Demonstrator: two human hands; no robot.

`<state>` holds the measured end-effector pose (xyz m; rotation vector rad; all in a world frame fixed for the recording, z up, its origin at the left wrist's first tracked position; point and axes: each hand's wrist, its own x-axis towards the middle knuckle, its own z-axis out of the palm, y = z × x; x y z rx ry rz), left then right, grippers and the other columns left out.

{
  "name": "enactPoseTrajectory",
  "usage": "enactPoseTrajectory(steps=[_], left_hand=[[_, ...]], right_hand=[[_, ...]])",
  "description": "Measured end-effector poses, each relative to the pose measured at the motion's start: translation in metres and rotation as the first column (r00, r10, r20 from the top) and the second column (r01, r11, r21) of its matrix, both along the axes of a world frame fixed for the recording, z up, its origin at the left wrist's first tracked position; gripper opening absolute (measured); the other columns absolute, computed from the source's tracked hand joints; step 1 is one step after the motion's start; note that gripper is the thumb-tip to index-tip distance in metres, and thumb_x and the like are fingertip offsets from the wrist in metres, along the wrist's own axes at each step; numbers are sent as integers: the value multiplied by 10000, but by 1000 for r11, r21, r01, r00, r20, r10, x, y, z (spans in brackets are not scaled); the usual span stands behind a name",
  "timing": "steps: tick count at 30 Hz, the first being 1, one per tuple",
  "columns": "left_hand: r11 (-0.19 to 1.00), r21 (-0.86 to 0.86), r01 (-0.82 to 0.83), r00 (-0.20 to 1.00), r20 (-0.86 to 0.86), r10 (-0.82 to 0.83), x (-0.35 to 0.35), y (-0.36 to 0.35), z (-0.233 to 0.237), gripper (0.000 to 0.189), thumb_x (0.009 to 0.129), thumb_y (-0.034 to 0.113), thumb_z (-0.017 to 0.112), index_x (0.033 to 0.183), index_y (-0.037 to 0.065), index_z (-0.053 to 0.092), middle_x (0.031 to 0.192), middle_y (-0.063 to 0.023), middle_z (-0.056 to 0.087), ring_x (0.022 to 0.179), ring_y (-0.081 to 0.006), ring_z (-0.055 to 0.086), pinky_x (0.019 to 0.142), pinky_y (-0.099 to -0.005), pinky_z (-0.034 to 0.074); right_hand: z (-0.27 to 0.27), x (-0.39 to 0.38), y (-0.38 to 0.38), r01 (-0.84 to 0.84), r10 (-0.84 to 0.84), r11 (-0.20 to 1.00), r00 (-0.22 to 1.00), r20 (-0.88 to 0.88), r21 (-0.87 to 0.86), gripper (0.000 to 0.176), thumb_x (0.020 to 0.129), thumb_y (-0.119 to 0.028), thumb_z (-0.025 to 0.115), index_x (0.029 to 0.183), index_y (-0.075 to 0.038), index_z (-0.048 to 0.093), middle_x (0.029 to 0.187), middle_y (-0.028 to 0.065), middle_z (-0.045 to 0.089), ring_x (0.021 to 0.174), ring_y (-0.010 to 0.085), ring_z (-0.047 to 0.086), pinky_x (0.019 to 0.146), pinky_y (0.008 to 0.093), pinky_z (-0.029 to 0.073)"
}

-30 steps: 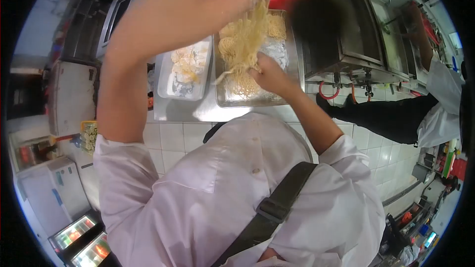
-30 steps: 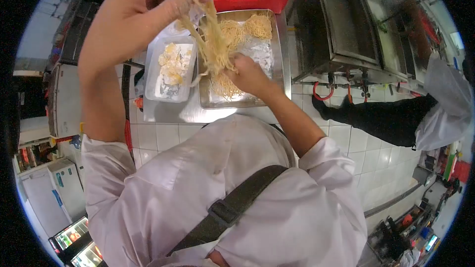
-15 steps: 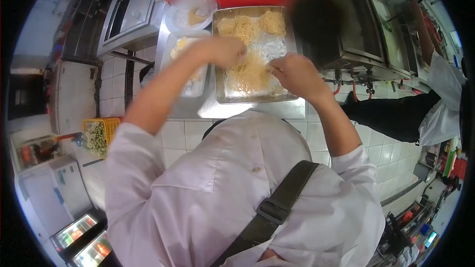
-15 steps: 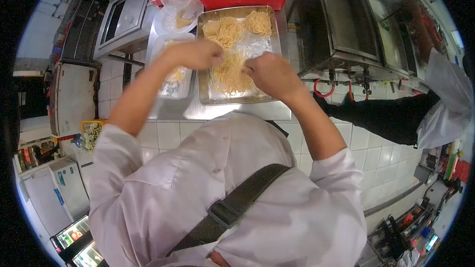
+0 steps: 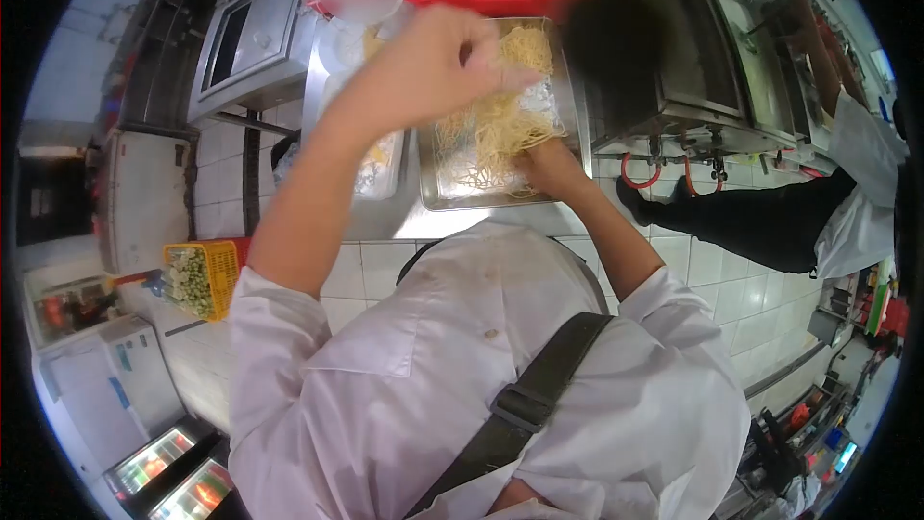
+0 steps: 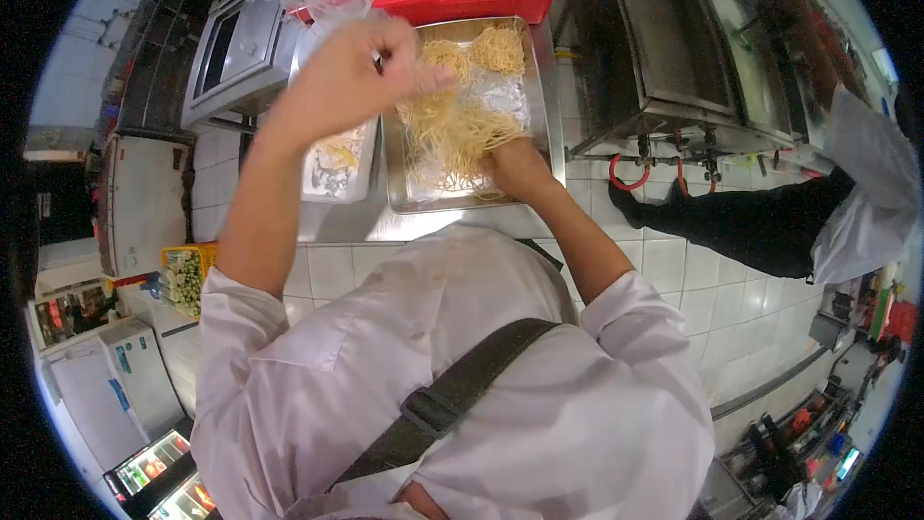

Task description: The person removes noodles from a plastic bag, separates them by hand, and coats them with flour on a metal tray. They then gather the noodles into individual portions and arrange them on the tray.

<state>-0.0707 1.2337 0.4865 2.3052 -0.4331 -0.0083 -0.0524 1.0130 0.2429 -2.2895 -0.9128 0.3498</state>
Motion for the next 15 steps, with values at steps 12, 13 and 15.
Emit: enactPoseTrajectory(steps=[12, 13, 15], left_hand=[[938, 335, 89, 996, -61, -73, 32, 15, -154, 564, 895, 310, 694, 1350, 48, 489, 1119, -158, 631, 961, -224, 634, 847, -359, 522], [904, 424, 55, 997, -78, -23, 21, 13, -222, 576, 911, 276, 659, 1389, 40, 442, 1154, -169, 627, 967, -247, 645, 832, -362, 536], [858, 513, 26, 996, -87, 22, 8, 0, -255, 591, 926, 242, 625, 1428, 32, 395, 1188, -179, 623, 973, -269, 657, 818, -365, 551]], right_hand=[[187, -8, -14, 51, -141, 938, 960, 243, 343, 210, 868, -79, 620, 1068, -15, 622, 811, 220, 642, 872, 405, 633, 772, 491, 498], [196, -8, -14, 79, -137, 926, 982, 132, 369, 266, 862, -65, 630, 1122, -20, 595, 853, 221, 646, 887, 402, 630, 787, 477, 498], [193, -2, -17, 114, -134, 911, 991, 22, 395, 329, 857, -51, 640, 1176, -25, 568, 894, 222, 649, 901, 400, 628, 802, 463, 498]])
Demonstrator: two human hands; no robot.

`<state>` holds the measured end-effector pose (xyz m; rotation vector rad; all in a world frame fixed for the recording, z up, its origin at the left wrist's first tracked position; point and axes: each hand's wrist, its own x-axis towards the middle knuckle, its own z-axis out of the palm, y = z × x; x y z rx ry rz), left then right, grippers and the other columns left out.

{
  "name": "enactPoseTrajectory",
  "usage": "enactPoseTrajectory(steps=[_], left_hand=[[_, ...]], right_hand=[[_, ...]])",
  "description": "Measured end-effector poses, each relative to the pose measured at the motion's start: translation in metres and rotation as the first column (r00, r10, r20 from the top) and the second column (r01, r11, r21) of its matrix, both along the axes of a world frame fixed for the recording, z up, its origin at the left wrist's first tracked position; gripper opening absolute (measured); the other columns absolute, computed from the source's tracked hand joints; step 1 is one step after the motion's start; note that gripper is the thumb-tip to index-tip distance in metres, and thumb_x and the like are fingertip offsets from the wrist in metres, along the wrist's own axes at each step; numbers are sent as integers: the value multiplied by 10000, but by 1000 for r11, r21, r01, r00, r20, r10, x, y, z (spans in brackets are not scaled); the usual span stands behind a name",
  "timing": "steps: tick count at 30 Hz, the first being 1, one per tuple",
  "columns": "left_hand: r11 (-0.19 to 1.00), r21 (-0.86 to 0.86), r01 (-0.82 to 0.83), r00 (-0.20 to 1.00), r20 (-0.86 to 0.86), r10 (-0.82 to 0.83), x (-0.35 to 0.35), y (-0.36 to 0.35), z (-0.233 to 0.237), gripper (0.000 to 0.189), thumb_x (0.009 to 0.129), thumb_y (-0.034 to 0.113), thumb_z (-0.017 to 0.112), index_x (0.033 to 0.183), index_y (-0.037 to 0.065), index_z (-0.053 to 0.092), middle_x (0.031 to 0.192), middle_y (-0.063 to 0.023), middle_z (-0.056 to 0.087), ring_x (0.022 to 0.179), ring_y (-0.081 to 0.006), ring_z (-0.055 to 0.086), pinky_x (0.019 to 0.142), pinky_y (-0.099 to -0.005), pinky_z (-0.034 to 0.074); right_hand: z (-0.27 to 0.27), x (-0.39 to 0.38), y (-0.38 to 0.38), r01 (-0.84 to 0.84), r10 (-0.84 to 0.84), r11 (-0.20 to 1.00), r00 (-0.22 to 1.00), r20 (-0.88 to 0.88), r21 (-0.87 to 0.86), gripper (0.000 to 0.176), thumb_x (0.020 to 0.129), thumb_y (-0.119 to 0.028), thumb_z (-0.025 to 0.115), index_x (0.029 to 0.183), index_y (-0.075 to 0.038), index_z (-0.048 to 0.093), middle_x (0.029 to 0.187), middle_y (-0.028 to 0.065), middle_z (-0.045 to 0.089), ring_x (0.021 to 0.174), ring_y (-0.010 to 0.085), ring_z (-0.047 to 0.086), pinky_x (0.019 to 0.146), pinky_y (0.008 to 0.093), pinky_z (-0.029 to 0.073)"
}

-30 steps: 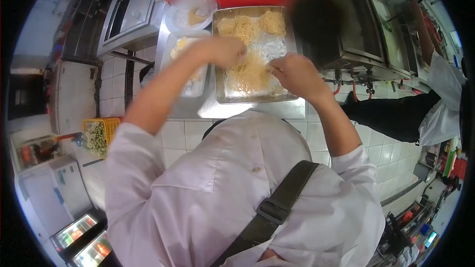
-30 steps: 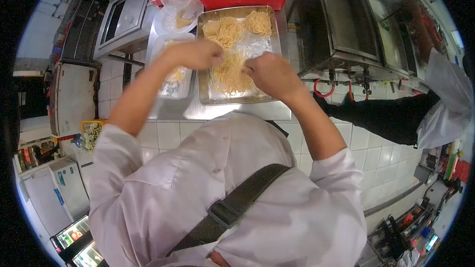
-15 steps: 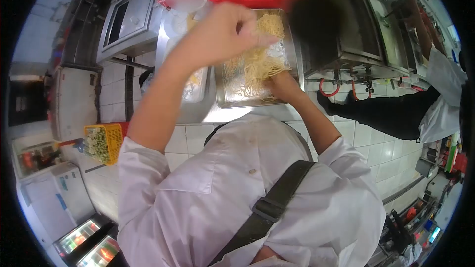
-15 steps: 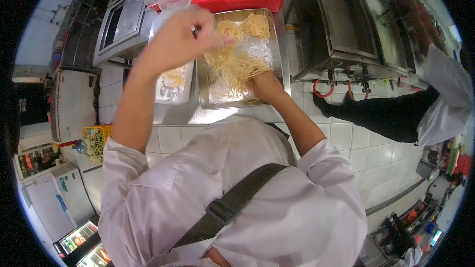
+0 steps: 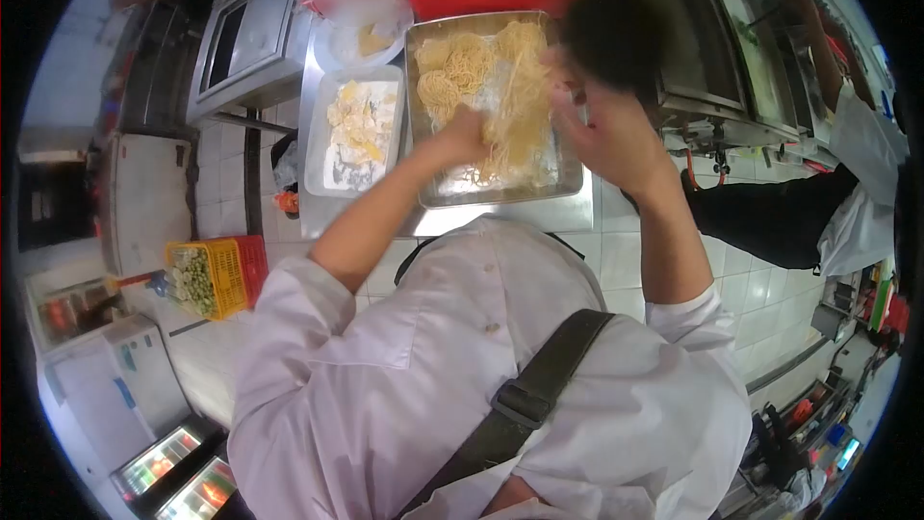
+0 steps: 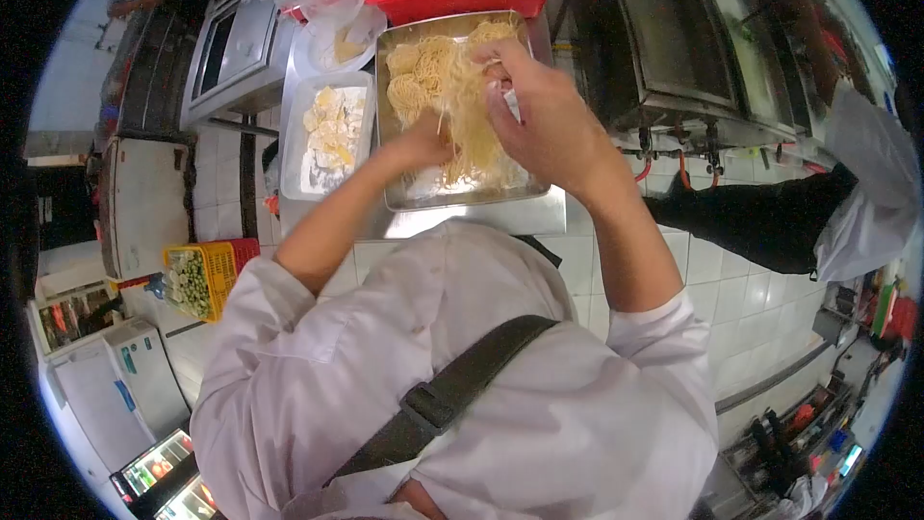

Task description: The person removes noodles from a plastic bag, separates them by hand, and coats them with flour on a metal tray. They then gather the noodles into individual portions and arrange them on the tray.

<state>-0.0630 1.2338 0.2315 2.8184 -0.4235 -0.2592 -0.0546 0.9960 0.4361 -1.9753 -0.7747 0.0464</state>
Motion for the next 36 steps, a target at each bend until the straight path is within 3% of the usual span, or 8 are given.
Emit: enactPoseTrajectory(steps=[2, 5, 12, 22, 27, 30, 33, 36], left_hand=[[634, -618, -465, 844, -525, 106, -15, -18, 35, 542, 934, 150, 549, 1438, 49, 380, 1211, -182, 622, 956, -283, 664, 777, -343, 561], [209, -638, -741, 671, -689, 276, -12, -3, 95, 536, 932, 86, 485, 1450, 50, 350, 1209, -172, 622, 921, -243, 668, 720, -321, 565], [977, -202, 72, 984, 174, -36, 18, 29, 18, 479, 921, 194, 559, 1399, 198, 517, 1428, -138, 496, 1330, -381, 414, 1103, -534, 326], [997, 60, 59, 966, 249, -72, -10, 14, 5, 372, 907, 281, 592, 1265, 191, 633, 1447, -158, 455, 1357, -405, 364, 1113, -566, 276], [367, -843, -393, 884, -235, 405, 49, -24, -32, 277, 962, 177, 511, 1172, 16, 591, 1244, -208, 579, 1177, -393, 520, 1030, -465, 382], [819, -473, -326, 921, 38, 389, 63, -66, -44, 305, 947, 182, 498, 1147, -40, 561, 1121, -248, 611, 1119, -415, 537, 970, -441, 425], [560, -740, -373, 922, -231, 309, 59, -83, -45, 323, 952, 169, 525, 1215, -18, 558, 1254, -231, 562, 1202, -388, 507, 1026, -430, 398], [791, -560, -245, 936, 77, 345, 59, -37, 3, 380, 928, 183, 556, 1289, 63, 559, 1364, -206, 521, 1307, -359, 457, 1097, -484, 334]], right_hand=[[-38, 17, -5, 29, -20, 994, 996, 91, -103, 494, 880, -234, 672, 1303, -54, 490, 1106, 256, 615, 1028, 408, 610, 864, 435, 502], [-130, 29, 7, 120, -172, 915, 980, -104, -386, 647, 849, -430, 692, 1357, -99, 464, 1296, 282, 513, 1151, 467, 546, 933, 446, 493], [-200, -22, 56, -138, 210, 739, 977, 31, -659, 397, 824, -264, 670, 1190, -117, 626, 1250, 220, 533, 1090, 464, 549, 849, 542, 543], [-129, 85, 7, -131, 236, 893, 950, 202, -431, 337, 746, 12, 654, 1062, -103, 669, 1161, 116, 596, 1116, 352, 546, 1007, 410, 452], [-160, 91, -12, -189, 333, 845, 918, 216, -500, 412, 711, 54, 655, 1095, -95, 664, 1299, 147, 566, 1212, 364, 513, 1023, 414, 448], [-135, 74, -21, 17, -67, 960, 983, -169, -279, 498, 699, 65, 608, 1170, -95, 641, 1359, 158, 526, 1284, 375, 463, 1089, 402, 398], [-144, 54, -25, -86, 92, 896, 996, -8, -435, 576, 710, 28, 651, 1265, -112, 581, 1374, 155, 514, 1318, 363, 447, 1117, 398, 372], [-158, 48, -1, -25, 326, 666, 908, 261, -745, 801, 653, -102, 805, 1378, -170, 472, 1410, 143, 485, 1336, 322, 442, 1132, 462, 329]])
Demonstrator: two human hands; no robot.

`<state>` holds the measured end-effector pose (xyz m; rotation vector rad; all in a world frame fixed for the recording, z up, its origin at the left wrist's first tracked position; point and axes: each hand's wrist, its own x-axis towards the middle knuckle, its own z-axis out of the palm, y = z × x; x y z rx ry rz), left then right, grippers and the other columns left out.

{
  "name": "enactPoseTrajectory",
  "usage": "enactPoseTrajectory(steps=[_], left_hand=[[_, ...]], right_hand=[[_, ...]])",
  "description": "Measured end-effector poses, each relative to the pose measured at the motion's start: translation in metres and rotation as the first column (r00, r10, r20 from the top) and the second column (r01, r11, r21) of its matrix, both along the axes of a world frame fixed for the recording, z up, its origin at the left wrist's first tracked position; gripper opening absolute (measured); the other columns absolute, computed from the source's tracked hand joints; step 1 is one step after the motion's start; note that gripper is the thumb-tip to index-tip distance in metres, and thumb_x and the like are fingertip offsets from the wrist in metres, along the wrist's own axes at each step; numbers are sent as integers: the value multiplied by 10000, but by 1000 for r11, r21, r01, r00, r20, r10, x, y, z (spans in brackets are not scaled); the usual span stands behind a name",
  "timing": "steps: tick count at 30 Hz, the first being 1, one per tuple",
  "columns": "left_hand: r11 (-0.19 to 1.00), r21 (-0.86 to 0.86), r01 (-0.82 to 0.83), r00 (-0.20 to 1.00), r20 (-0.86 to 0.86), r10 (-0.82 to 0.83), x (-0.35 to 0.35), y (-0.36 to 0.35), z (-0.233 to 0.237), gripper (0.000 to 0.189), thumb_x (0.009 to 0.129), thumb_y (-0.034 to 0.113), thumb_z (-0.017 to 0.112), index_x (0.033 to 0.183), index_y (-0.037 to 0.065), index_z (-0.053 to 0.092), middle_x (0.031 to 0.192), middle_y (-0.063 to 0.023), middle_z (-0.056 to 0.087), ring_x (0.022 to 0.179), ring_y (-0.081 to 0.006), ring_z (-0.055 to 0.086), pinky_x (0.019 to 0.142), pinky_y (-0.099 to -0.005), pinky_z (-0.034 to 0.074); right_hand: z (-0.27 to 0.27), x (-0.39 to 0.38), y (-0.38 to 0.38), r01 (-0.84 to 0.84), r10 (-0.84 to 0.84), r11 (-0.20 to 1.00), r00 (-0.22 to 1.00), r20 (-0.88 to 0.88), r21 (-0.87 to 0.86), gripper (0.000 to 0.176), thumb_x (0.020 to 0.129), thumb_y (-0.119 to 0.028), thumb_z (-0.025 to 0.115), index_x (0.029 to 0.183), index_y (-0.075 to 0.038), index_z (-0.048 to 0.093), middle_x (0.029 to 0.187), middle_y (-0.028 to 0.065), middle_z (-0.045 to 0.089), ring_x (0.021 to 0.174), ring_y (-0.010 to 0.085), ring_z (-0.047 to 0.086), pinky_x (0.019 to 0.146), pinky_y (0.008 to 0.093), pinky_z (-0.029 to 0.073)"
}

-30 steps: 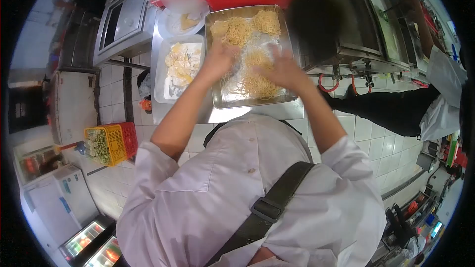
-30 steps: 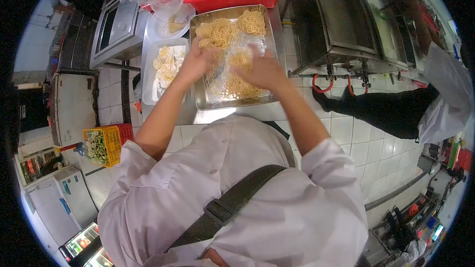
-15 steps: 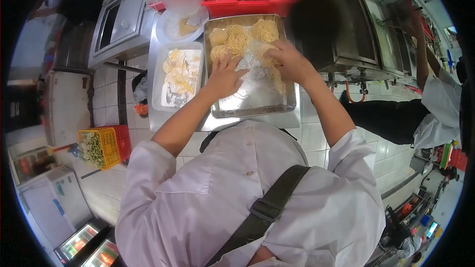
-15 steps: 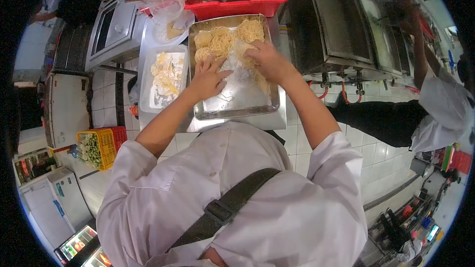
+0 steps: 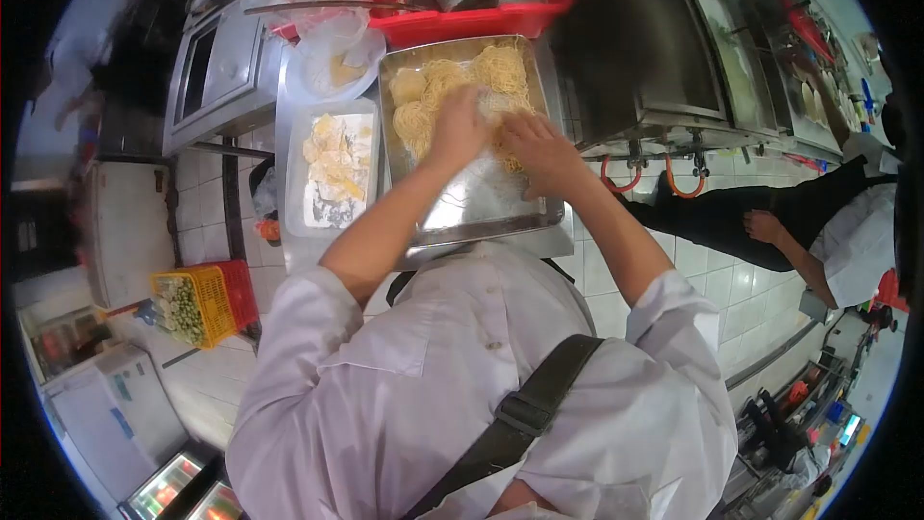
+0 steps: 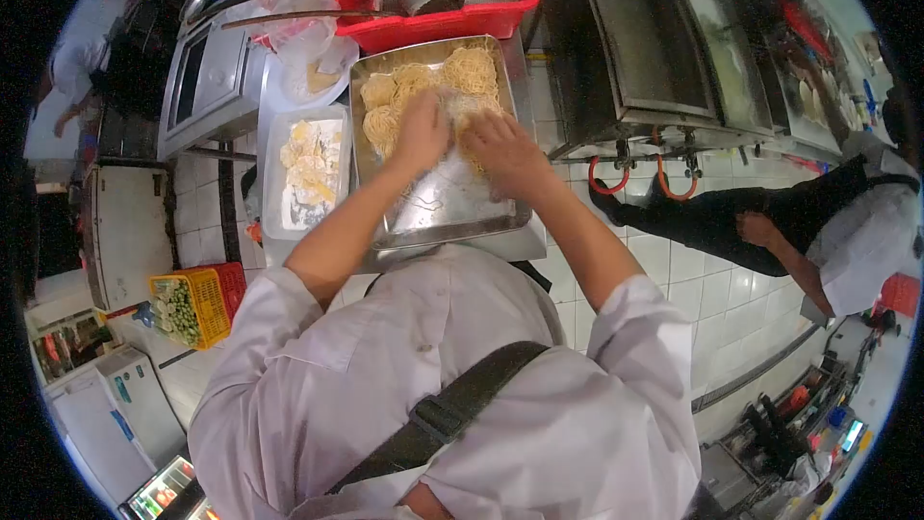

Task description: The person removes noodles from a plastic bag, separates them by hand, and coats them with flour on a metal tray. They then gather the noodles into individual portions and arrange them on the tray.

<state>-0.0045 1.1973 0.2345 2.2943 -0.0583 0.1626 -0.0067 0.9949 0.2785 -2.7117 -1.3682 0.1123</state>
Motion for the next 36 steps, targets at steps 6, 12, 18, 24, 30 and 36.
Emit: enactPoseTrajectory(steps=[6, 12, 18, 24, 30, 36], left_hand=[[710, 701, 72, 970, 116, -213, 28, 67, 16, 404, 836, 154, 622, 1239, 179, 607, 1212, -144, 628, 1168, -316, 569, 1028, -650, 289], [725, 683, 93, 992, -130, -4, 53, 81, 42, 512, 819, 216, 695, 1309, 145, 565, 1267, -97, 601, 1215, -310, 548, 1053, -647, 300], [676, 724, 136, 984, -19, -178, 63, 72, 28, 586, 754, 183, 744, 1305, 121, 556, 1221, -130, 603, 1240, -347, 531, 1025, -600, 383], [620, 607, 497, 853, -472, -222, 92, 78, 42, 619, 707, 164, 793, 1280, 99, 568, 1185, -168, 601, 1188, -366, 559, 977, -444, 474], [806, 485, 340, 930, -50, -363, 50, 77, 177, 559, 704, 201, 788, 1226, 121, 604, 1143, -184, 609, 1060, -364, 608, 907, -424, 498], [910, 52, 411, 909, -97, -405, -50, 73, 210, 551, 709, 57, 741, 1226, 31, 552, 1142, -136, 596, 1089, -315, 587, 992, -375, 452]], right_hand=[[-25, 34, 37, -23, 27, 896, 1000, 1, -444, 666, 709, -299, 791, 1317, -157, 559, 1415, 96, 486, 1325, 306, 438, 1108, 515, 310], [5, 3, 40, 7, -7, 1000, 999, 33, -1, 300, 882, -233, 582, 1166, -143, 617, 1292, 104, 552, 1243, 288, 485, 1050, 579, 322], [-29, -3, 52, 145, -135, 989, 966, 219, -30, 395, 832, -270, 669, 1203, -142, 630, 1437, 151, 449, 1337, 342, 411, 1102, 529, 303], [-33, 8, 25, 158, -156, 987, 986, 57, -31, 587, 762, -345, 761, 1310, -198, 608, 1454, 146, 442, 1392, 351, 341, 1138, 516, 267], [-23, 0, 27, 241, -191, 869, 969, -157, 431, 608, 775, -333, 787, 1317, -158, 575, 1398, 144, 485, 1328, 371, 396, 1107, 487, 336], [0, -42, 46, 339, 270, 615, 758, -594, 712, 883, 814, -188, 773, 1531, -144, 260, 1336, 174, 511, 1255, 329, 492, 1029, 461, 437]])
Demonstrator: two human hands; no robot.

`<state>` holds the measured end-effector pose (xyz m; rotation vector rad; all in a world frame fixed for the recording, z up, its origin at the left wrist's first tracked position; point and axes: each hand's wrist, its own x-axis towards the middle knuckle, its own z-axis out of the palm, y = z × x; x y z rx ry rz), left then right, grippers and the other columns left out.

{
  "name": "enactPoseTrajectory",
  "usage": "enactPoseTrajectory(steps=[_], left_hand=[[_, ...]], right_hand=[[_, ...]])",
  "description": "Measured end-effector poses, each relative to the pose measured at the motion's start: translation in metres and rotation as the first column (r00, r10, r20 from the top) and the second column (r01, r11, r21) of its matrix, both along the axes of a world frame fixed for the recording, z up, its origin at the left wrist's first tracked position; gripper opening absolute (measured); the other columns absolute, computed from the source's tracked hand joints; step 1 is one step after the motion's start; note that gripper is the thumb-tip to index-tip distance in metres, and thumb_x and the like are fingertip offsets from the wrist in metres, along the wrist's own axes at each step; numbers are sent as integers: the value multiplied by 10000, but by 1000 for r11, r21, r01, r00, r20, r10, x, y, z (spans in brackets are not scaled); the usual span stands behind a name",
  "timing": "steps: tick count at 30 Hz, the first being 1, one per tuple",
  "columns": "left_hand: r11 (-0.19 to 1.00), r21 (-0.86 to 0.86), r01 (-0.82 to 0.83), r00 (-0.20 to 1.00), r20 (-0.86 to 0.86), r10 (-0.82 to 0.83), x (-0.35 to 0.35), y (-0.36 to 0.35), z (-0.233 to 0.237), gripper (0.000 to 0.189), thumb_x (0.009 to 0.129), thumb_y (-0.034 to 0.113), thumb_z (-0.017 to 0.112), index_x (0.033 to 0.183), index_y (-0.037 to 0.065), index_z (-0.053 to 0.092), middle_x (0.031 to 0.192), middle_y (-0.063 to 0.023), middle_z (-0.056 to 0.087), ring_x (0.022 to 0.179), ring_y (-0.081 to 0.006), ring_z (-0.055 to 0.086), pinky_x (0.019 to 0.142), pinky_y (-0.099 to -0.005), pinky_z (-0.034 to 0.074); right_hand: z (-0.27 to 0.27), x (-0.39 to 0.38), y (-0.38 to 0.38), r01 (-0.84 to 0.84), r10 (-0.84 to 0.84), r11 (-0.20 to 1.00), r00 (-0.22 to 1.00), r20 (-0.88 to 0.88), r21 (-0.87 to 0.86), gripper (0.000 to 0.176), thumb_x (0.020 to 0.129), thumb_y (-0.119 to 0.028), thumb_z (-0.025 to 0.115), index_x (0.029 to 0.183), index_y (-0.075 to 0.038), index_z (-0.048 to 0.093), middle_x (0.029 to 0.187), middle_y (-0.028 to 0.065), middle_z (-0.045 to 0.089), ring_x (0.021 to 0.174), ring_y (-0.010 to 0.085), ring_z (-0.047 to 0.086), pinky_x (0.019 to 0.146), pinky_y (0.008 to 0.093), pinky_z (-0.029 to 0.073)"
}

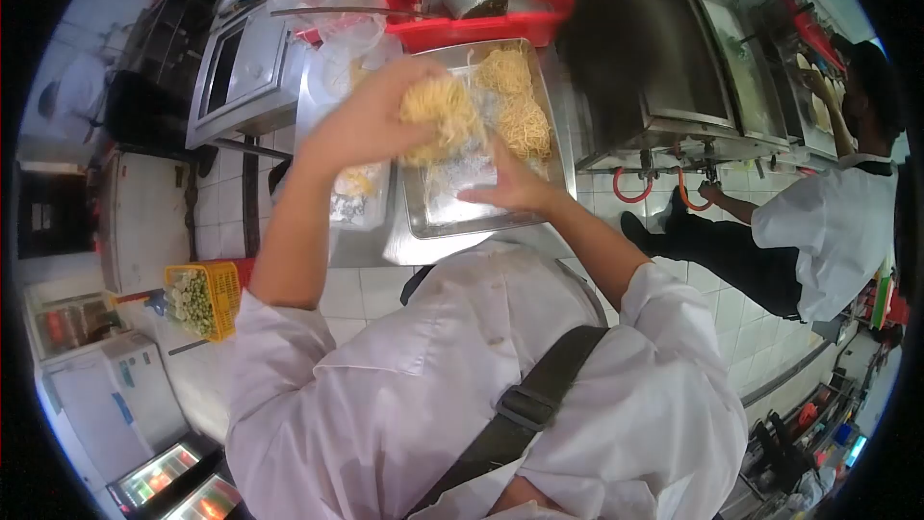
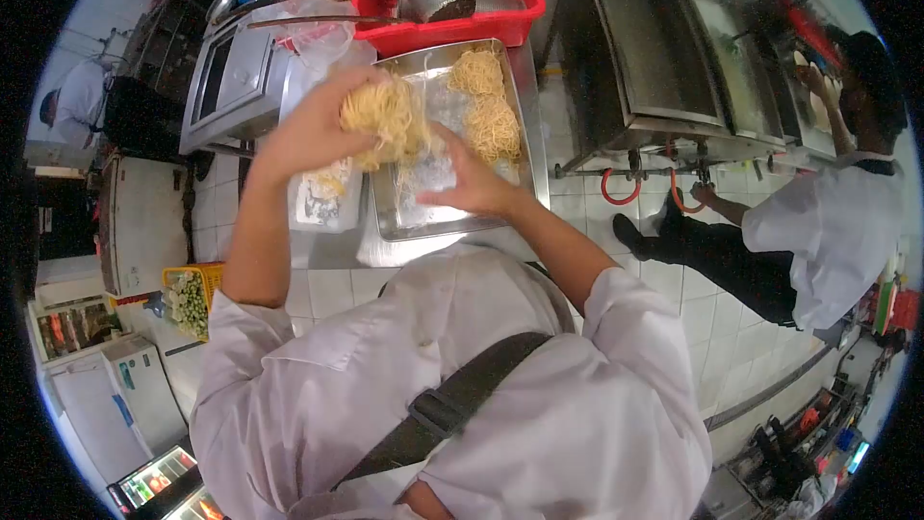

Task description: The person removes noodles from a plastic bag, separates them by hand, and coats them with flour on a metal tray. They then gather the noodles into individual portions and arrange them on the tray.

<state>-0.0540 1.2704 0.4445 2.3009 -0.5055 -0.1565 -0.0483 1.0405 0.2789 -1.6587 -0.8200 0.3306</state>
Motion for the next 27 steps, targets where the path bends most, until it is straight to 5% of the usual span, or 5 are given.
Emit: enactPoseTrajectory(steps=[5, 15, 17, 23, 27], left_hand=[[996, -35, -86, 996, 7, 87, -47, -27, -128, 560, 711, 10, 689, 1257, 45, 572, 1121, -149, 623, 1069, -340, 612, 951, -390, 476], [922, 184, -340, 910, -184, 372, -95, -25, -60, 327, 747, 74, 683, 1071, 36, 673, 965, -208, 632, 923, -366, 617, 830, -395, 502], [953, 26, -300, 888, 373, 270, -80, -30, -97, 206, 776, 96, 727, 943, 23, 630, 900, -169, 607, 882, -314, 626, 796, -416, 490], [977, 141, -159, 955, -231, 189, -77, -35, -131, 306, 772, 87, 702, 1053, 44, 587, 1019, -195, 553, 1046, -396, 555, 902, -435, 464], [953, 154, -261, 945, 244, 219, -76, -46, -99, 316, 723, 61, 690, 1025, 95, 603, 977, -150, 582, 937, -387, 587, 814, -470, 502]], right_hand=[[-12, -17, 9, 100, 229, 900, 722, -653, 425, 835, 794, -186, 793, 1482, -78, 334, 1226, 160, 592, 1046, 266, 620, 840, 374, 539], [-15, -9, -34, 92, -138, 851, 989, -52, -518, 284, 837, -158, 727, 1087, -52, 643, 940, 192, 676, 923, 353, 658, 840, 428, 507], [-34, -13, -31, 111, -141, 887, 989, -35, -449, 306, 816, -134, 728, 1111, -88, 661, 997, 195, 672, 945, 359, 647, 864, 396, 512], [4, -3, -9, 13, 76, 771, 991, 113, -637, 457, 668, -179, 816, 1104, -132, 688, 1278, 172, 542, 1087, 416, 551, 957, 465, 459], [36, -21, -1, 217, -103, 962, 849, 518, -164, 290, 663, -78, 752, 943, -104, 678, 1078, 175, 573, 1049, 376, 539, 932, 447, 432]])
